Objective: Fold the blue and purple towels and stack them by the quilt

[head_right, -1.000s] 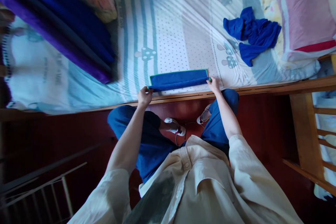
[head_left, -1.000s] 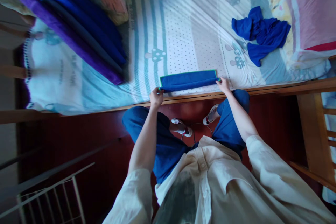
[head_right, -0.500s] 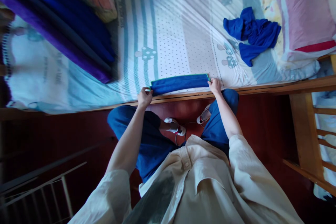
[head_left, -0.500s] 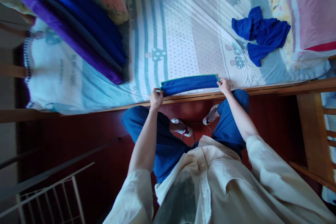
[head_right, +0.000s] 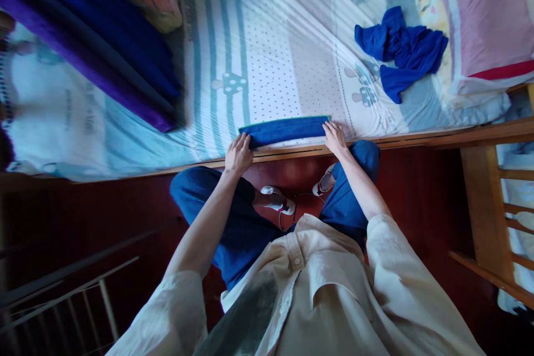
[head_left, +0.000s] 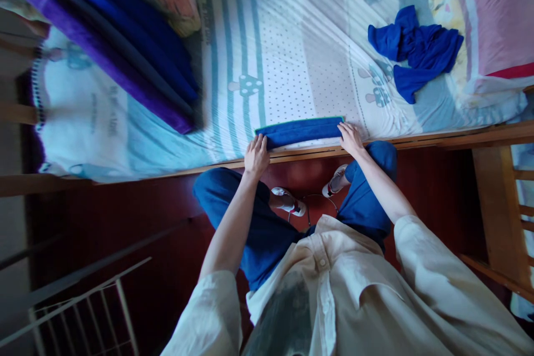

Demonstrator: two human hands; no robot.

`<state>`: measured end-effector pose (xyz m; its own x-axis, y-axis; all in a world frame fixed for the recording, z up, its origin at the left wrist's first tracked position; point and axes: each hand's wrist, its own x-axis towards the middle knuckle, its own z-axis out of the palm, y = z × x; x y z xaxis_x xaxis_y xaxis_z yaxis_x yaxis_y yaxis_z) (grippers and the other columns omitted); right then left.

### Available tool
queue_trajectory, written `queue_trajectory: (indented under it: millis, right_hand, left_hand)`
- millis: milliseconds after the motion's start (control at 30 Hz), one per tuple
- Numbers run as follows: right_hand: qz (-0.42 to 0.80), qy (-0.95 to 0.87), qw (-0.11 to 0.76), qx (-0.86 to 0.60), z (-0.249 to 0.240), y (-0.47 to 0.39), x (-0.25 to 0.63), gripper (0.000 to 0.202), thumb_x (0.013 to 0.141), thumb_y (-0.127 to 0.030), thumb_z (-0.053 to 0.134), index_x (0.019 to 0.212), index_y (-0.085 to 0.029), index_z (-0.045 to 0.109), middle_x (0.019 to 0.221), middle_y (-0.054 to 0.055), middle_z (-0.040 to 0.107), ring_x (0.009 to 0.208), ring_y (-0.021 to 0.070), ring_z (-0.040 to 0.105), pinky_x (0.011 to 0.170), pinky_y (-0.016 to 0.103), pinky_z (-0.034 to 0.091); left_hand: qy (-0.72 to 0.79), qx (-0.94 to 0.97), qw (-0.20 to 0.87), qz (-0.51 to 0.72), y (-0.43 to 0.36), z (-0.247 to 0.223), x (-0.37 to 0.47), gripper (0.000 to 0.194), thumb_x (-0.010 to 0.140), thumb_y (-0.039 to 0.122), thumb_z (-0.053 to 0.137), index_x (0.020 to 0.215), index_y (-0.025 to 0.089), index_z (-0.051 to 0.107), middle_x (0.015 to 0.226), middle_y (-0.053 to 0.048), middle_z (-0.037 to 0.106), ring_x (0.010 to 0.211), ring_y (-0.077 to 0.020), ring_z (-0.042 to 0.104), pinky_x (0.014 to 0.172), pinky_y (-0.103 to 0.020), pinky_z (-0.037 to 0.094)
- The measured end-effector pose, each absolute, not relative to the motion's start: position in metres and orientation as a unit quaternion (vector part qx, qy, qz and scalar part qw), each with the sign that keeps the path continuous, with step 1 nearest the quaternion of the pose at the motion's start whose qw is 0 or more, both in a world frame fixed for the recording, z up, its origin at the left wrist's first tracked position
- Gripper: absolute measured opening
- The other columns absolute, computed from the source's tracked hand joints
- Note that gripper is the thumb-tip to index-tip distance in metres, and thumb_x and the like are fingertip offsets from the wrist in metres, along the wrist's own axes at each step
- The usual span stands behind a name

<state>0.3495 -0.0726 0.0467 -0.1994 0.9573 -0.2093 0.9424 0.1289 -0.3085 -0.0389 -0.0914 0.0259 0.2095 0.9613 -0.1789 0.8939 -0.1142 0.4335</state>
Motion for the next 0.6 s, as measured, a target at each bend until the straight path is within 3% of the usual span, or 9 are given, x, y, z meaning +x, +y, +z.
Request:
queue_trajectory:
  millis: [167, 300, 600]
  right_hand:
    - [0.16, -0.753, -0.011, -0.637, 0.037, -0.067, 0.347, 0.057, 0.094, 0.0, 0.035, 0.148, -0.005, 0.053, 0.156, 0.022, 0.05, 0.152, 0.0276, 0.04, 0.122, 0.053, 0.035]
    - [0.148, -0.756, -0.02, -0.637, 0.034, -0.064, 0.346, 0.057, 0.096, -0.001, 0.034, 0.149, -0.006, 0.053, 0.156, 0.021, 0.05, 0.15, 0.0282, 0.042, 0.119, 0.051, 0.038]
    - [0.197, -0.733, -0.018, -0.651, 0.048, -0.078, 0.349, 0.048, 0.095, -0.002, 0.039, 0.134, -0.008, 0.067, 0.146, 0.02, 0.061, 0.14, 0.0269, 0.053, 0.115, 0.042, 0.042]
  left_hand:
    - [0.629, 0.748, 0.208, 0.042, -0.09, 0.022, -0.034, 0.064, 0.091, 0.006, 0.032, 0.155, 0.001, 0.043, 0.161, -0.025, 0.042, 0.156, -0.0306, 0.032, 0.128, -0.052, 0.026]
    - [0.632, 0.748, 0.198, 0.025, -0.09, 0.025, -0.031, 0.062, 0.094, 0.005, 0.027, 0.153, -0.001, 0.044, 0.159, -0.027, 0.042, 0.156, -0.0306, 0.032, 0.127, -0.051, 0.028]
    - [0.597, 0.766, 0.237, -0.007, -0.098, 0.039, -0.041, 0.064, 0.09, 0.004, 0.037, 0.153, 0.004, 0.045, 0.157, -0.027, 0.046, 0.153, -0.0339, 0.036, 0.12, -0.053, 0.039]
